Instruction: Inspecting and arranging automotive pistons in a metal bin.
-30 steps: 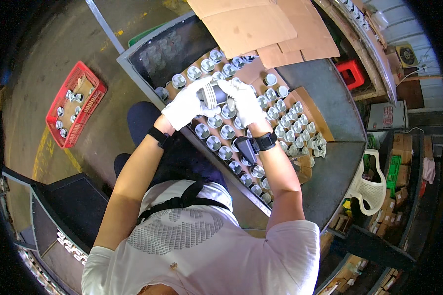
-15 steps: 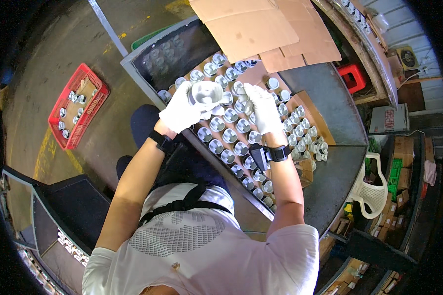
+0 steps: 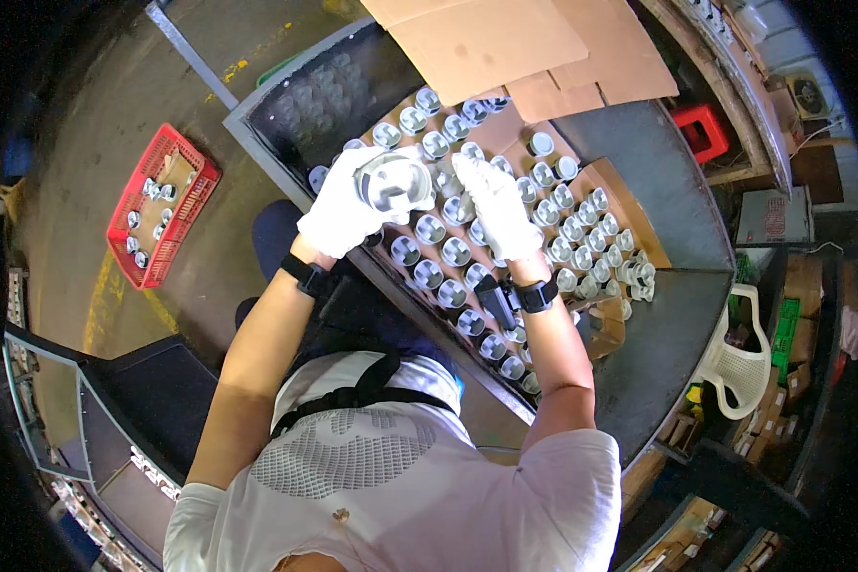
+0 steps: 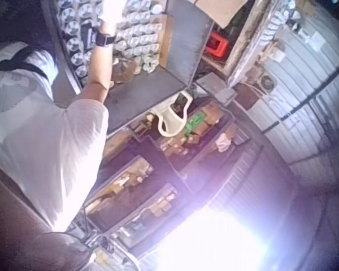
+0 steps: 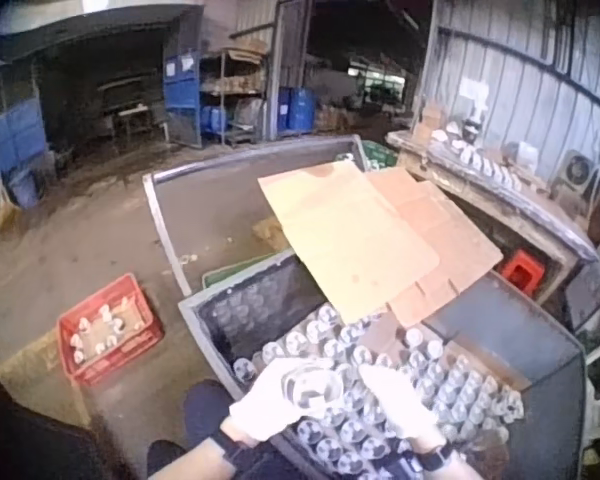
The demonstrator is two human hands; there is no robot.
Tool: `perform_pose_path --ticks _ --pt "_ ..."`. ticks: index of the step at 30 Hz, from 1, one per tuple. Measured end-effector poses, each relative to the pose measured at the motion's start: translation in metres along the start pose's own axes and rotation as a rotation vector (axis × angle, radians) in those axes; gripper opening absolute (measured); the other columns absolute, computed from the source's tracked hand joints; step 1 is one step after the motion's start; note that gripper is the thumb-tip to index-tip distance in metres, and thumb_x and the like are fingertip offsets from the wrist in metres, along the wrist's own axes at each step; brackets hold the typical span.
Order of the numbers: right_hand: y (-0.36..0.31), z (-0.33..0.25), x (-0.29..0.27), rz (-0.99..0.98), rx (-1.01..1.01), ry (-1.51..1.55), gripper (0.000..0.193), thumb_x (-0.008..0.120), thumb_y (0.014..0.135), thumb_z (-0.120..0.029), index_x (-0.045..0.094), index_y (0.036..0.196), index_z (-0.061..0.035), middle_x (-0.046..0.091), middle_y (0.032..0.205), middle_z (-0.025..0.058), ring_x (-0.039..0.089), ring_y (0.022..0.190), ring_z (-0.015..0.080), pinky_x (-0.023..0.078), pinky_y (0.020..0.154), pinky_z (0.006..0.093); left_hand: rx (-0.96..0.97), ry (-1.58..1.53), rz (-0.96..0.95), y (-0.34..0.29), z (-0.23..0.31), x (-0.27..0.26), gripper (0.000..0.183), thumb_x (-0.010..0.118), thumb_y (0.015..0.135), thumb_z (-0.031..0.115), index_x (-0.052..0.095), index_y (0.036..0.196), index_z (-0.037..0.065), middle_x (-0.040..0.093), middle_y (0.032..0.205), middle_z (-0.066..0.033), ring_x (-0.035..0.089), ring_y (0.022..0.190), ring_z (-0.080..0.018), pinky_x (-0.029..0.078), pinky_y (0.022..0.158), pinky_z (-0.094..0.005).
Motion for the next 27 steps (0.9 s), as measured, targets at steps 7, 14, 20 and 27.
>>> perform_pose_path --ticks 7,14,20,27 --pt "-0.02 0.03 0.02 -0.08 0.336 0.043 0.032 0.052 0.102 -0.027 0.067 0.118 -0.0037 0.068 0.09 0.0024 0.056 0.068 0.0084 0.046 0.062 0.0255 0.018 0.289 0.069 0.005 0.026 0.012 0.042 0.063 0.092 0.01 0.056 0.131 -0.003 0.065 0.122 -0.0115 0.064 0.109 -0.0155 0.051 0.094 -0.028" --pt "-0.05 0.051 0.094 -0.381 0.816 1.468 0.041 0.048 0.103 -0.033 0.052 0.127 -0.0002 0.065 0.1 0.013 0.059 0.066 0.0125 0.049 0.053 0.0228 -0.193 0.143 0.058 0.004 0.006 0.027 0.048 0.059 0.086 0.0 0.057 0.133 -0.001 0.065 0.122 -0.0094 0.063 0.106 -0.0141 0.051 0.092 -0.0262" --pt "-0.043 0.064 0.061 -0.333 0.484 0.619 0.038 0.055 0.101 -0.028 0.057 0.13 -0.0031 0.065 0.1 0.0023 0.055 0.072 0.0066 0.045 0.059 0.0232 -0.33 0.104 0.059 -0.001 -0.008 0.03 0.046 0.063 0.087 -0.001 0.059 0.132 -0.001 0.067 0.116 -0.0062 0.061 0.101 -0.0107 0.049 0.087 -0.023" --pt "-0.041 0.053 0.036 -0.158 0.246 0.254 0.049 0.064 0.095 -0.029 0.053 0.136 -0.0032 0.066 0.107 0.0092 0.06 0.098 0.0176 0.048 0.084 0.0296 -0.389 0.065 0.005 0.001 -0.01 0.038 0.035 0.063 0.092 0.012 0.064 0.123 -0.005 0.069 0.106 -0.0047 0.062 0.095 -0.0089 0.049 0.082 -0.0218"
Point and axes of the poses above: each hand's wrist, its own y-axis towards the middle knuckle, its own x-axis out of the palm, z = x × y, the point moved 8 cm from there along y, towards the middle knuckle
